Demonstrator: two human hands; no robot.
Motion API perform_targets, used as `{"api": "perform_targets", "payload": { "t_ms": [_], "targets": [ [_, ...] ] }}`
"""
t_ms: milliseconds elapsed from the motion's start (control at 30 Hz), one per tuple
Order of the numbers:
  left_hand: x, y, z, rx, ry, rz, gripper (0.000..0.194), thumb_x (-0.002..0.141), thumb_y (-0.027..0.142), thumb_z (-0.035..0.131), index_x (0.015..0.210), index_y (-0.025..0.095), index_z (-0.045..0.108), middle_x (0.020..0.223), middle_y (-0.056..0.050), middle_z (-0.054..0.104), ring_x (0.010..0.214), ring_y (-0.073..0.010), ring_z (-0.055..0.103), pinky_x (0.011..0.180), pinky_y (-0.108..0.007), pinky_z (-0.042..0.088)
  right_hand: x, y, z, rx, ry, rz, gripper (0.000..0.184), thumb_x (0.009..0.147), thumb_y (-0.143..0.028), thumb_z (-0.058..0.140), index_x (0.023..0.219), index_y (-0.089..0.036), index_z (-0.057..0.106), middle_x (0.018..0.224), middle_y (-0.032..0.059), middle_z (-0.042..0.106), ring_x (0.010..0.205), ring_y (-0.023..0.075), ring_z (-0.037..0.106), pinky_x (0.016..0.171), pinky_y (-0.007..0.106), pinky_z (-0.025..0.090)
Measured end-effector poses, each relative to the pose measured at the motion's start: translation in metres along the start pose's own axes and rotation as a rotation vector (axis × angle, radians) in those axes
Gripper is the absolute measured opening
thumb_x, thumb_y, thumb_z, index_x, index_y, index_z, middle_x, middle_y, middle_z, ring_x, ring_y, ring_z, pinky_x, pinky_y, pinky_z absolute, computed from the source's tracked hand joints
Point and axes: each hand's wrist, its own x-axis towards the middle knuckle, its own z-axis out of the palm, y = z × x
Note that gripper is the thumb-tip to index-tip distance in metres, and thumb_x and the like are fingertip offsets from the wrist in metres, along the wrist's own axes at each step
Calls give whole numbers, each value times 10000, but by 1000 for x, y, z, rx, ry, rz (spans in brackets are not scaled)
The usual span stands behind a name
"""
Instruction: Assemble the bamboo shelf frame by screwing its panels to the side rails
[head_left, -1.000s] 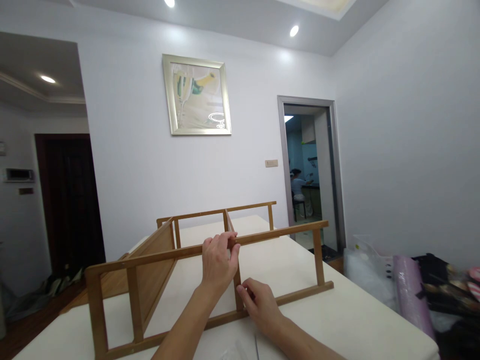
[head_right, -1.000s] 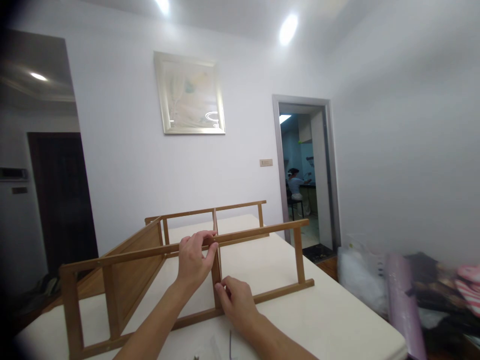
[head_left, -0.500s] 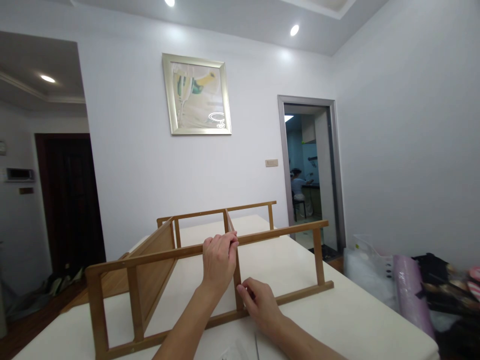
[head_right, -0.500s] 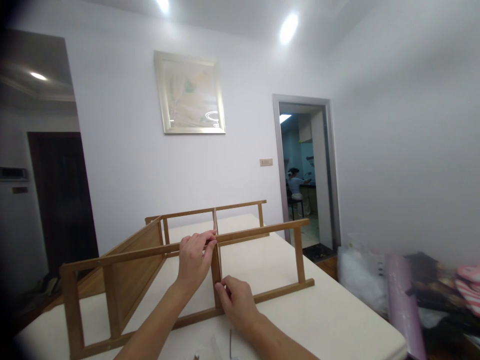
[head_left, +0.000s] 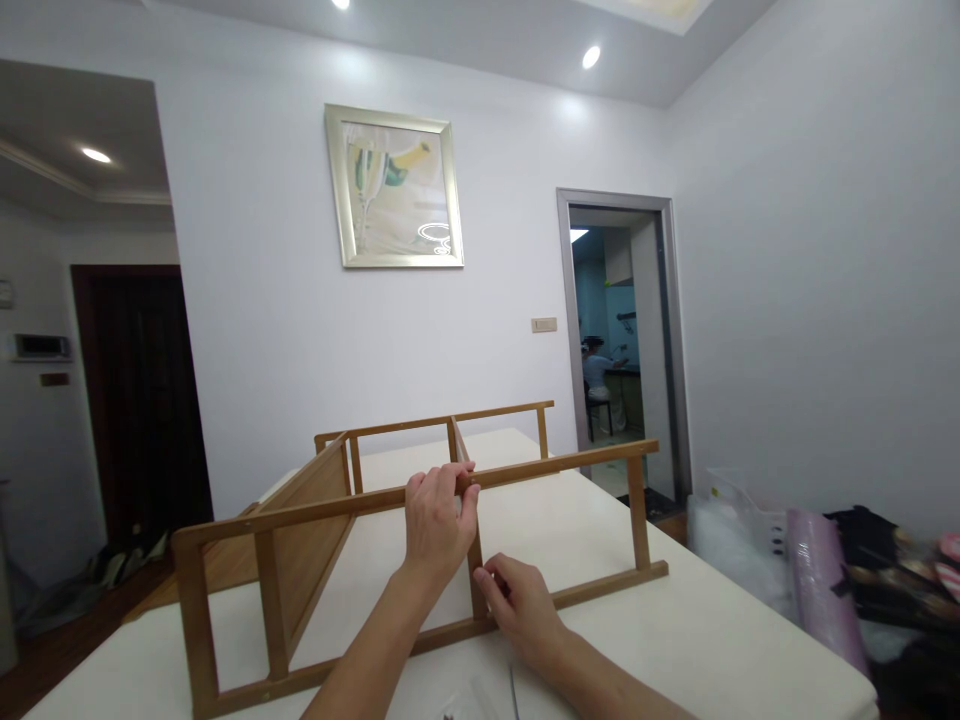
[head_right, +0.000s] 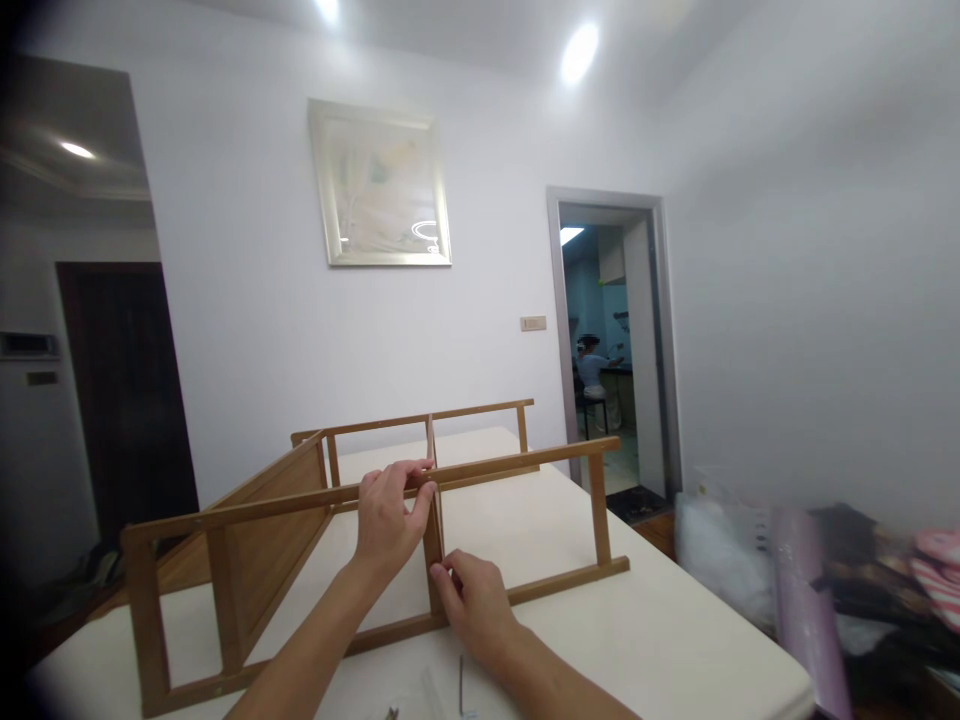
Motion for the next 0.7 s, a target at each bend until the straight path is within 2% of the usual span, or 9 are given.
{"api": "perform_targets", "payload": {
  "t_ms": [167,367,700],
  "targets": [
    [0,0,1,-1,11,34,96,848,146,540,800,221,577,958,-27,723,806,-197,626,799,-378,360,0,0,0,11,3,4,378,931,-461,403,727,-192,575,584,-9,553,544,112,443,533,220,319],
    [0,1,2,12,25,32,110,869,156,507,853,217,598,945,-34,729,789,-195,626,801,-378,369,0,-1,-1,4,6,-13,384,932,-461,406,730,-191,589,590,-8,565,548,113,455,541,223,321],
    [0,-1,-1,44,-34,33,162,910,156,464,919,215,615,992,-39,729,821,-188,635,806,-376,371,1,-3,-3,-6,-5,-25,372,940,-438,392,731,-195,580,598,-12,551,548,114,452,556,222,338]
  ]
}}
